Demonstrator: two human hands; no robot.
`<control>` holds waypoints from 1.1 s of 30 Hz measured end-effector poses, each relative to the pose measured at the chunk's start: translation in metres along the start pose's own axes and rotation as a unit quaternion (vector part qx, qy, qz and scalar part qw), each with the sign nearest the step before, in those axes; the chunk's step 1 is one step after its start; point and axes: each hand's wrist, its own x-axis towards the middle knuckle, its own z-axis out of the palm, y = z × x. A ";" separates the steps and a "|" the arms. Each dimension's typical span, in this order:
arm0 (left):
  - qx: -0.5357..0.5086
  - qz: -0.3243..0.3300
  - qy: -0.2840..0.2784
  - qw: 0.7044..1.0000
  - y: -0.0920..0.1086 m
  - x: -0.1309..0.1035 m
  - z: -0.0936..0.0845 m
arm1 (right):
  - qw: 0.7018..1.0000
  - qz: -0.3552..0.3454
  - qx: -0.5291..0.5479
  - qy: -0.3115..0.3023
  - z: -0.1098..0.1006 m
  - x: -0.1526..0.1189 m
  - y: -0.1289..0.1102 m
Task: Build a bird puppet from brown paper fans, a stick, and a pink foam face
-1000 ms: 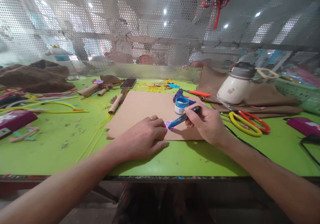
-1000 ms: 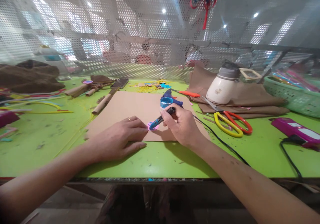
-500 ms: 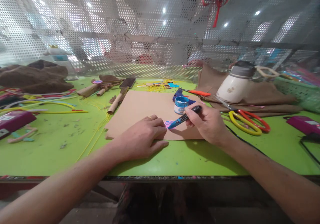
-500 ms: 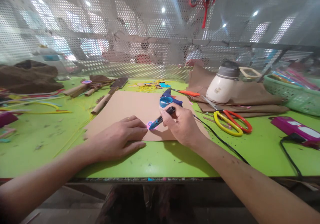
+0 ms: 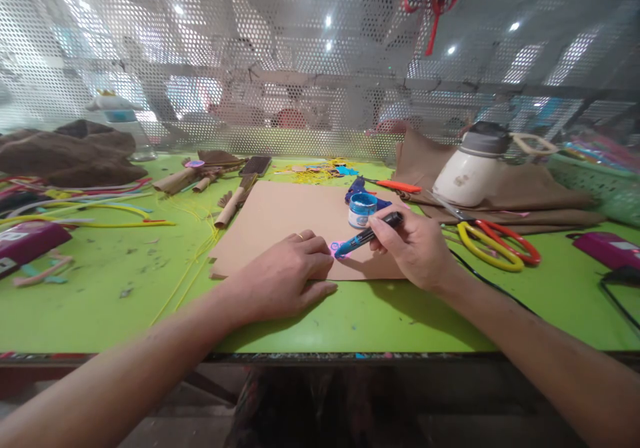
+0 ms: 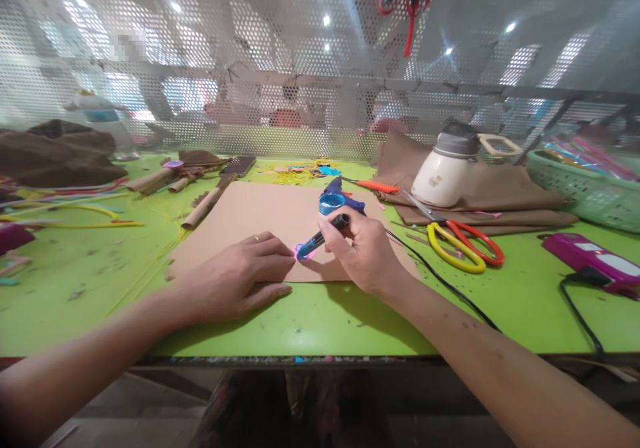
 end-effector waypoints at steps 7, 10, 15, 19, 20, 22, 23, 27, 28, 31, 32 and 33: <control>-0.002 0.002 0.005 1.000 0.000 -0.001 0.000 | 1.000 0.005 -0.001 -0.007 -0.001 0.001 0.001; 0.000 0.001 0.005 1.000 0.000 0.000 0.000 | 1.000 0.006 0.006 -0.003 -0.001 0.001 0.001; -0.003 0.003 0.006 1.000 0.000 0.000 0.000 | 0.999 -0.011 0.010 0.036 -0.003 0.003 -0.004; -0.012 0.002 0.012 1.000 0.000 -0.001 0.000 | 0.998 -0.024 0.025 0.055 -0.004 0.003 -0.006; -0.014 0.001 0.013 1.000 0.000 -0.001 0.000 | 0.998 -0.026 0.027 0.056 -0.004 0.003 -0.006; -0.018 0.002 0.015 1.000 -0.001 -0.001 0.000 | 0.997 -0.029 0.026 0.066 -0.004 0.003 -0.005; -0.020 0.002 0.016 1.000 -0.001 -0.001 0.000 | 0.996 -0.029 0.024 0.076 -0.005 0.002 -0.005; -0.028 0.000 0.023 0.999 0.000 -0.001 0.000 | 0.991 -0.027 0.024 0.131 -0.010 0.005 -0.007; -0.027 0.001 0.023 0.999 0.000 -0.001 0.000 | 0.988 -0.024 0.029 0.149 -0.012 0.007 -0.008; -0.020 0.005 0.023 1.000 0.000 -0.001 0.000 | 0.978 -0.004 0.043 0.202 -0.019 0.012 -0.008; -0.018 0.005 0.024 1.000 -0.001 -0.001 0.000 | 0.975 0.005 0.047 0.215 -0.021 0.014 -0.007; -0.017 0.006 0.025 1.000 -0.001 -0.001 0.000 | 0.973 0.013 0.052 0.225 -0.023 0.015 -0.006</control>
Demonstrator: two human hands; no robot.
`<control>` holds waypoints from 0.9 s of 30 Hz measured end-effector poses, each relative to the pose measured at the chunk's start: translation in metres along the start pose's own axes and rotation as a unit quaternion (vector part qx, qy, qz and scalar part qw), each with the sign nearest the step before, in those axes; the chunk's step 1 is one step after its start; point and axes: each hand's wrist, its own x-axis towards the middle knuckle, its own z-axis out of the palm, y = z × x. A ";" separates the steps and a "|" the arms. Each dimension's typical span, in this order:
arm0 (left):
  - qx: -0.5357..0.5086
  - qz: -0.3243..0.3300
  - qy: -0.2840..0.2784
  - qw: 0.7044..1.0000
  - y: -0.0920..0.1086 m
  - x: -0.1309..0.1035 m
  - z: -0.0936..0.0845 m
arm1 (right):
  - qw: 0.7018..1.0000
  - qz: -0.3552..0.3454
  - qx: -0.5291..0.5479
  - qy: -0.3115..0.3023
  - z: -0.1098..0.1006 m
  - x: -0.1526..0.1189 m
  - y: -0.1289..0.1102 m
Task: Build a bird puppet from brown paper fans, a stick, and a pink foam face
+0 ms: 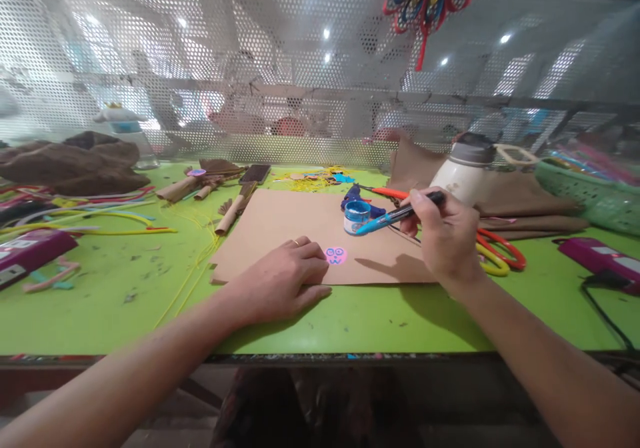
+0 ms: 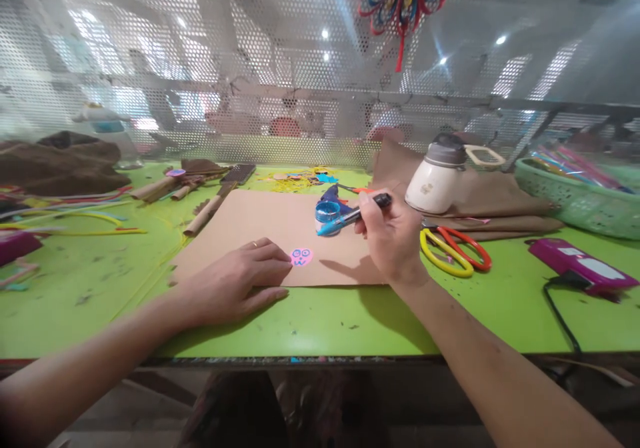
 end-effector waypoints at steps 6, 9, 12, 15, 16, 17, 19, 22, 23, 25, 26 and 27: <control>0.002 0.001 -0.007 1.000 0.001 0.001 -0.002 | 0.999 0.033 0.033 -0.020 -0.001 0.004 0.014; 0.005 0.000 -0.012 1.000 0.002 0.001 -0.003 | 0.997 0.051 0.043 -0.031 0.000 0.004 0.018; 0.005 -0.001 -0.013 1.000 0.002 0.000 -0.004 | 0.995 0.067 0.055 -0.042 0.000 0.005 0.019; 0.002 -0.001 -0.013 1.000 0.001 -0.001 -0.004 | 0.995 0.064 0.051 -0.055 0.000 0.004 0.019; 0.001 -0.001 -0.012 1.000 0.001 -0.001 -0.004 | 0.995 0.062 0.048 -0.060 0.001 0.004 0.019; 0.001 0.000 -0.013 1.000 0.001 -0.001 -0.004 | 0.995 0.062 0.045 -0.062 0.001 0.004 0.019; 0.000 -0.001 -0.013 1.000 0.001 -0.001 -0.004 | 0.995 0.067 0.042 -0.068 0.001 0.003 0.020; 0.000 -0.006 -0.016 1.000 0.001 -0.001 -0.005 | 0.993 0.075 0.045 -0.075 0.002 0.003 0.019; -0.001 -0.007 -0.016 1.000 0.002 -0.001 -0.005 | 0.993 0.076 0.045 -0.078 0.001 0.003 0.019; -0.002 -0.007 -0.015 1.000 0.002 -0.002 -0.006 | 0.993 0.077 0.041 -0.081 0.001 0.003 0.019; -0.003 -0.006 -0.014 1.000 0.002 -0.002 -0.006 | 0.993 0.078 0.039 -0.081 0.001 0.003 0.019; -0.005 -0.006 -0.013 1.000 0.002 -0.002 -0.006 | 0.993 0.080 0.037 -0.079 0.001 0.003 0.020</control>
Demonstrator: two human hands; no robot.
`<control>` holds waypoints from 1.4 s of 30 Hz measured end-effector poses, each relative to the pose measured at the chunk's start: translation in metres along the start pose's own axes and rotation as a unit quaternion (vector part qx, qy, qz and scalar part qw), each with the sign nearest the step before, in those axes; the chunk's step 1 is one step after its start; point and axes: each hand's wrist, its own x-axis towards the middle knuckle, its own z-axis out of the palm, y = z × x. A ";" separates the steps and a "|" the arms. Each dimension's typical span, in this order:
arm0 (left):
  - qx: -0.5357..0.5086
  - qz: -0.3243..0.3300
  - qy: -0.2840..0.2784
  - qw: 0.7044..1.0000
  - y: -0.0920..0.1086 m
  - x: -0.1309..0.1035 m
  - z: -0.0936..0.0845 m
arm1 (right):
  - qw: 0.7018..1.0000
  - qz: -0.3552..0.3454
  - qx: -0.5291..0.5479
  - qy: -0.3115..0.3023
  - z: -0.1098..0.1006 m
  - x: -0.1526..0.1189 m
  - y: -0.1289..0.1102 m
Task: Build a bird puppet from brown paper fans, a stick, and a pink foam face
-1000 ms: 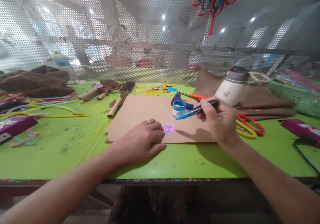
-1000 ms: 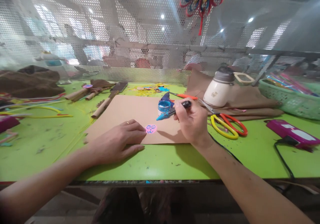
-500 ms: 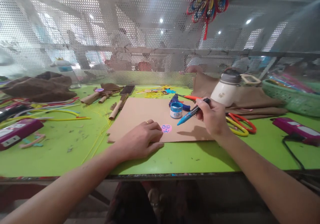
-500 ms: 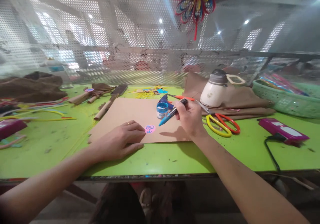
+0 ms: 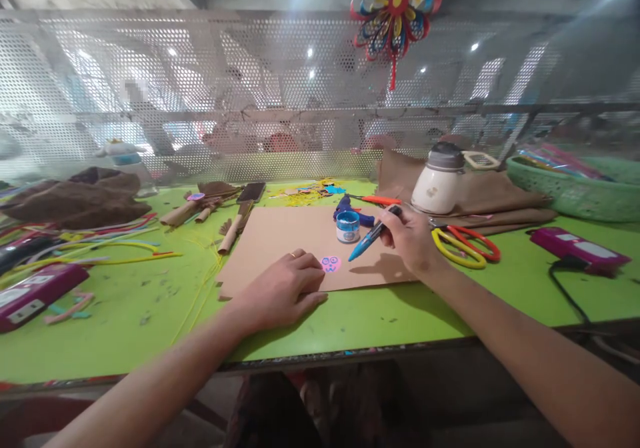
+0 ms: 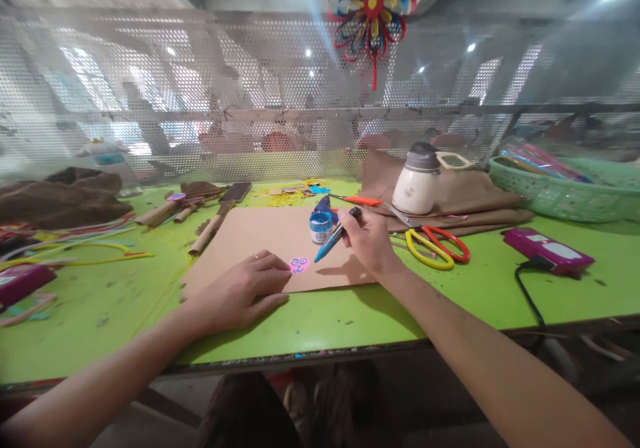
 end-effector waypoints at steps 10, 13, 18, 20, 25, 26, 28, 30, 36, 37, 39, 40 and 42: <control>0.000 -0.005 0.003 1.000 0.000 -0.001 0.000 | 0.994 0.030 0.074 0.079 0.000 0.010 0.004; 0.006 -0.003 0.014 1.000 0.000 -0.002 0.001 | 0.988 0.039 0.081 0.125 -0.004 0.022 0.000; 0.016 0.016 0.031 0.999 -0.003 -0.004 0.005 | 0.996 0.009 0.012 0.092 -0.004 0.050 -0.008; 0.018 0.020 0.034 0.999 -0.004 -0.004 0.006 | 0.996 -0.023 -0.062 0.062 0.001 0.059 -0.010; 0.027 0.019 0.038 0.999 -0.004 -0.004 0.008 | 0.972 -0.064 -0.220 0.046 0.018 0.067 -0.005; 0.029 0.019 0.036 0.999 -0.003 -0.004 0.007 | 0.969 -0.064 -0.233 0.049 0.020 0.066 -0.004; 0.030 0.017 0.029 0.999 -0.003 -0.004 0.007 | 0.965 -0.068 -0.249 0.052 0.023 0.065 -0.001; 0.030 0.014 0.026 0.999 -0.003 -0.003 0.006 | 0.961 -0.071 -0.264 0.051 0.025 0.064 0.001; 0.029 0.007 0.023 0.999 -0.002 -0.002 0.007 | 0.955 -0.050 -0.293 0.007 0.032 0.062 0.016; 0.028 0.006 0.022 0.999 -0.002 -0.003 0.007 | 0.953 -0.048 -0.299 -0.003 0.034 0.062 0.020; 0.028 0.004 0.022 0.999 -0.002 -0.003 0.007 | 0.948 -0.051 -0.314 -0.018 0.036 0.062 0.026; 0.027 0.004 0.023 0.999 -0.002 -0.003 0.007 | 0.945 -0.053 -0.321 -0.023 0.036 0.062 0.028; 0.025 0.003 0.026 0.999 -0.003 -0.003 0.008 | 0.942 -0.046 -0.330 -0.027 0.034 0.061 0.028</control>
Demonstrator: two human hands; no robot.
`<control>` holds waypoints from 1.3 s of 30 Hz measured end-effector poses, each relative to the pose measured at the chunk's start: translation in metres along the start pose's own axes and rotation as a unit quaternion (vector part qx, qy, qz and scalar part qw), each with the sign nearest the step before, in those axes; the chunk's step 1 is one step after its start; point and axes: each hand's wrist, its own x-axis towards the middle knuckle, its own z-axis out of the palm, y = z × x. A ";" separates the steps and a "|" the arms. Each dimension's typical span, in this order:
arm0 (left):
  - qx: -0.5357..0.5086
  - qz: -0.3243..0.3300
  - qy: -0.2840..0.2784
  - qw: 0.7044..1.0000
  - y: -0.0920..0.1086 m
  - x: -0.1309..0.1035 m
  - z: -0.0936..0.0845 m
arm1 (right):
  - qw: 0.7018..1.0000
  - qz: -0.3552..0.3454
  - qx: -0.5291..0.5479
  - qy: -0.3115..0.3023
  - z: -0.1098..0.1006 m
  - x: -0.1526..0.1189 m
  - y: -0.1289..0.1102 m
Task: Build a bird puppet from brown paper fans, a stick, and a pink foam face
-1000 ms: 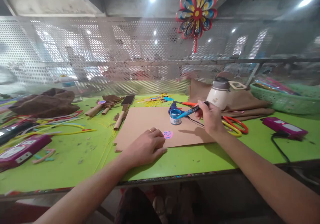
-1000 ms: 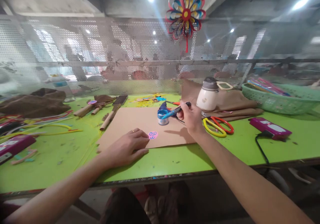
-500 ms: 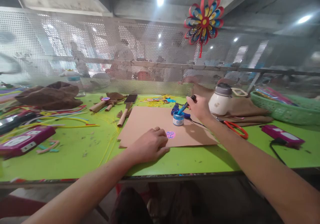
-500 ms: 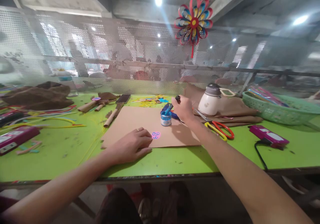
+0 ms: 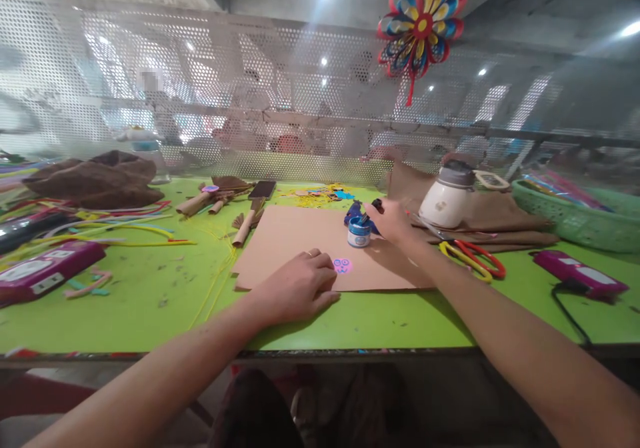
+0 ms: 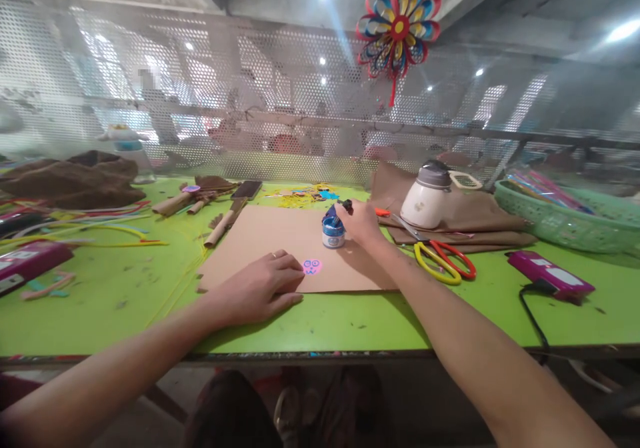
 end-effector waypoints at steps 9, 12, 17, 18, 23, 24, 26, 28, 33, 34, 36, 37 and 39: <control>0.000 0.006 0.003 1.000 -0.001 -0.001 0.002 | 0.989 0.108 0.025 -0.094 -0.031 -0.009 0.008; 0.004 0.003 -0.002 1.000 -0.001 -0.001 0.002 | 0.994 0.094 0.056 -0.009 -0.041 -0.011 -0.001; 0.003 0.002 -0.005 1.000 0.000 -0.001 0.001 | 0.973 -0.002 0.099 0.208 -0.055 -0.028 -0.024; 0.003 0.002 -0.005 1.000 0.000 0.000 0.000 | 0.978 -0.030 0.095 0.185 -0.056 -0.033 -0.029; 0.005 -0.002 -0.007 1.000 0.001 0.001 0.000 | 0.973 -0.113 0.011 -0.198 -0.042 -0.058 -0.039; 0.005 -0.005 -0.009 1.000 0.001 0.001 0.001 | 0.960 -0.127 -0.015 -0.248 -0.039 -0.060 -0.039; 0.005 -0.011 -0.011 1.000 0.002 0.001 0.001 | 0.941 -0.155 -0.057 -0.294 -0.034 -0.062 -0.039; 0.004 -0.013 -0.014 1.000 0.002 0.001 0.001 | 0.930 -0.172 -0.083 -0.316 -0.032 -0.062 -0.042; -0.002 -0.016 -0.015 1.000 0.001 0.001 -0.001 | 0.908 -0.169 -0.118 -0.365 -0.034 -0.061 -0.054; -0.004 -0.019 -0.014 1.000 0.001 0.001 -0.001 | 0.909 -0.165 -0.117 -0.365 -0.034 -0.061 -0.056; -0.014 -0.023 -0.009 1.000 0.000 0.001 0.000 | 0.913 -0.159 -0.109 -0.359 -0.033 -0.061 -0.059; -0.020 -0.023 -0.003 1.000 -0.001 0.001 0.000 | 0.915 -0.157 -0.105 -0.355 -0.032 -0.061 -0.059; -0.035 -0.031 0.016 0.999 -0.003 0.001 0.002 | 0.919 -0.158 -0.097 -0.348 -0.030 -0.062 -0.059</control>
